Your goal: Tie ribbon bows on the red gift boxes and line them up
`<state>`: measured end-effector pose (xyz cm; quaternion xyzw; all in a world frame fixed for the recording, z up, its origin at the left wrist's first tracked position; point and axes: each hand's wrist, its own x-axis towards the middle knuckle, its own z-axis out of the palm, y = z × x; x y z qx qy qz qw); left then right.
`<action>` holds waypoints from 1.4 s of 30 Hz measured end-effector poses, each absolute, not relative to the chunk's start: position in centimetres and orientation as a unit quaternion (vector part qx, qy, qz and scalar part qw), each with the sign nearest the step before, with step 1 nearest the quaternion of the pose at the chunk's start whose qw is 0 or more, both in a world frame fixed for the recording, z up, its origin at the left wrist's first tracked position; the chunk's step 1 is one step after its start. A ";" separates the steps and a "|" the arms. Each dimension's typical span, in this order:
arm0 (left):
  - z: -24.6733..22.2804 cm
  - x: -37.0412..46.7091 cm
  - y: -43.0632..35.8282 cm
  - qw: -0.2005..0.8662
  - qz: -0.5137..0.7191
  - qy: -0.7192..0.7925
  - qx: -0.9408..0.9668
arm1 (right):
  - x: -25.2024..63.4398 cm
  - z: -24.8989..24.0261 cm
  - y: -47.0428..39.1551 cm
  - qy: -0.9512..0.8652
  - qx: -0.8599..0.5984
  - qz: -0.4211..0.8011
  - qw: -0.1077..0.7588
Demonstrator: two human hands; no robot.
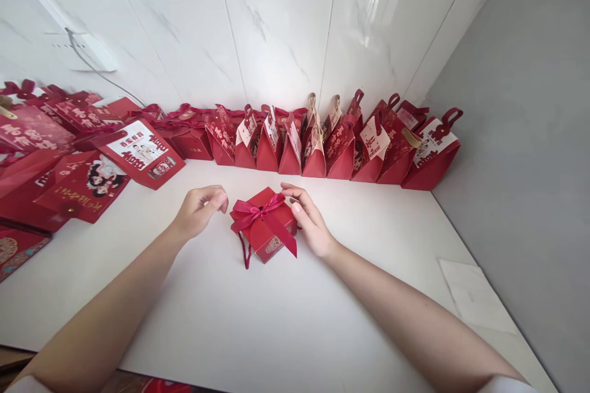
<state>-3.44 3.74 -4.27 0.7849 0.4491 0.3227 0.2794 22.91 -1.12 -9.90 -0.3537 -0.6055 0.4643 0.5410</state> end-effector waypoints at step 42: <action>-2.6 -0.8 1.5 0.523 0.161 0.430 0.718 | 23.9 -5.9 -0.8 -0.592 -0.350 0.539 0.487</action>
